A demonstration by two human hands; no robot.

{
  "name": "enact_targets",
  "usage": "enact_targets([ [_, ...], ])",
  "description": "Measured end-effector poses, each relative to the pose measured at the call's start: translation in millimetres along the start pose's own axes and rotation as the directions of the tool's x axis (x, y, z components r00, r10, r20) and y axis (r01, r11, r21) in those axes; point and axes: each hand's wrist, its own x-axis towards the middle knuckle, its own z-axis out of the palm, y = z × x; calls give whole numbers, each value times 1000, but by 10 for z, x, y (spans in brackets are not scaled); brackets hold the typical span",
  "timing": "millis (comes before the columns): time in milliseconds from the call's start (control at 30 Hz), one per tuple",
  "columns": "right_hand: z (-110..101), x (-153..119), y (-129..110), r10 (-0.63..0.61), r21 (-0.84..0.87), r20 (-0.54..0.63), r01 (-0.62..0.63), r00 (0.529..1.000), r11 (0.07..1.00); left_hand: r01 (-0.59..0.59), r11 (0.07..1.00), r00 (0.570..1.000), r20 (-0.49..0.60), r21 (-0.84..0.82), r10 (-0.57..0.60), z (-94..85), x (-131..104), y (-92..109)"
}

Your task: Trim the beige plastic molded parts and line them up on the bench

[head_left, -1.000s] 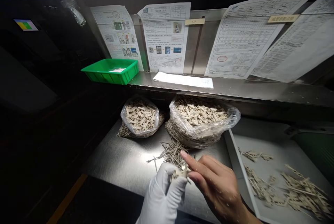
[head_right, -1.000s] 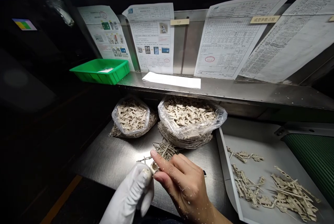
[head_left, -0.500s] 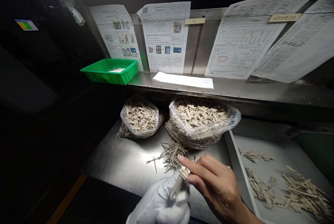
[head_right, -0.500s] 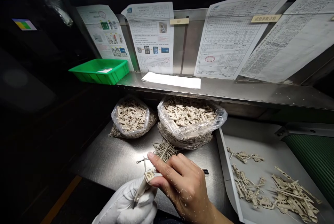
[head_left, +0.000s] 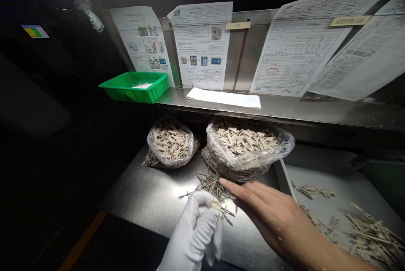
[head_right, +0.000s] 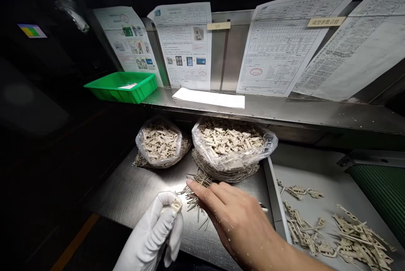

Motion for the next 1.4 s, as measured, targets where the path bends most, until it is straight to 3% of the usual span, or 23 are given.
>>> enact_targets([
  [67, -142, 78, -8, -71, -178, -27, 65, 997, 982, -144, 980, 985, -78, 140, 156, -4, 0, -59],
  [133, -266, 170, -41, -135, -288, -64, 111, 989, 951, -282, 911, 935, -129, 299, 332, -13, 11, -127],
  [300, -422, 364, -179, -247, -372, -65, 206, 967, 905, -404, 735, 839, -99, 544, 535, -44, 43, -229],
  [633, -513, 510, -326, -377, -505, 24, 337, 926, 795, -474, 498, 737, 18, 726, 675, -68, 82, -197],
  [933, -436, 484, -285, -409, -497, -35, 339, 912, 799, -454, 469, 742, 29, 758, 670, -101, 131, -198],
  [1100, -385, 485, -235, -417, -504, -41, 341, 908, 793, -465, 382, 721, 92, 798, 686, -151, 186, -215],
  [1200, -376, 486, -188, -344, -433, -17, 303, 939, 849, -484, 314, 663, 108, 817, 741, -167, 217, -295],
  [1400, -403, 421, -116, -145, -253, -5, 139, 989, 957, -507, 268, 483, 13, 819, 876, -89, 244, -454],
])
